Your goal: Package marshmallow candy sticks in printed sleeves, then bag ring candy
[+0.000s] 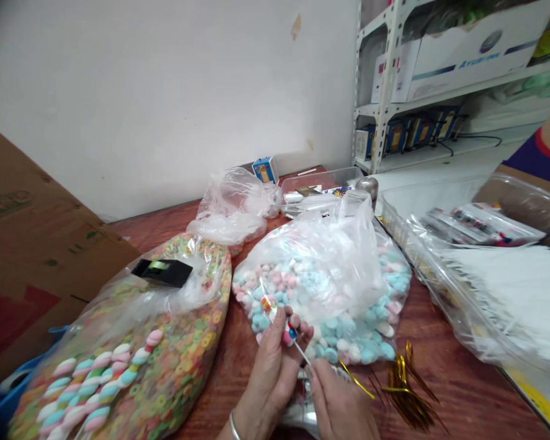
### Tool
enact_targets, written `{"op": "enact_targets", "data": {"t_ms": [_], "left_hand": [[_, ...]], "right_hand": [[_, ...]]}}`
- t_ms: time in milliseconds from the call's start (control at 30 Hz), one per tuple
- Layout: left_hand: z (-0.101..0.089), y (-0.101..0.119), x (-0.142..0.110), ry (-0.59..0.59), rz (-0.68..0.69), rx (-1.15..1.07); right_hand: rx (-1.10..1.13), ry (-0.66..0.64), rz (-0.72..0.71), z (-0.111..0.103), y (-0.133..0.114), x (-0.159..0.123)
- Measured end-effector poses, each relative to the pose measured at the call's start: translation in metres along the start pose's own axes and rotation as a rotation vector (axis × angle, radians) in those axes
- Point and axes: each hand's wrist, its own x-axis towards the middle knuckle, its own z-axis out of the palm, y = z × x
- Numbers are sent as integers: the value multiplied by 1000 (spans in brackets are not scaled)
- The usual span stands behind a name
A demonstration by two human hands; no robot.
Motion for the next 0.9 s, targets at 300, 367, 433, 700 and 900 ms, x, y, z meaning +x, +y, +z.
{"op": "enact_targets", "data": {"t_ms": [300,367,433,700,900], "left_hand": [[-9,-23,-15,-15,-50,197],[-15,-17,-16,-36,-22,193],[-17,-9,-15,-52,17,168],[1,41,1,34,111,63],[10,42,7,56,67,-74]], "right_hand": [[471,123,207,10,-9,14],[511,134,222,9,-9,11],[528,108,230,7,-8,7],[950,-172,381,16,-12,-10],[939,-197,385,13,-16,-15]]}}
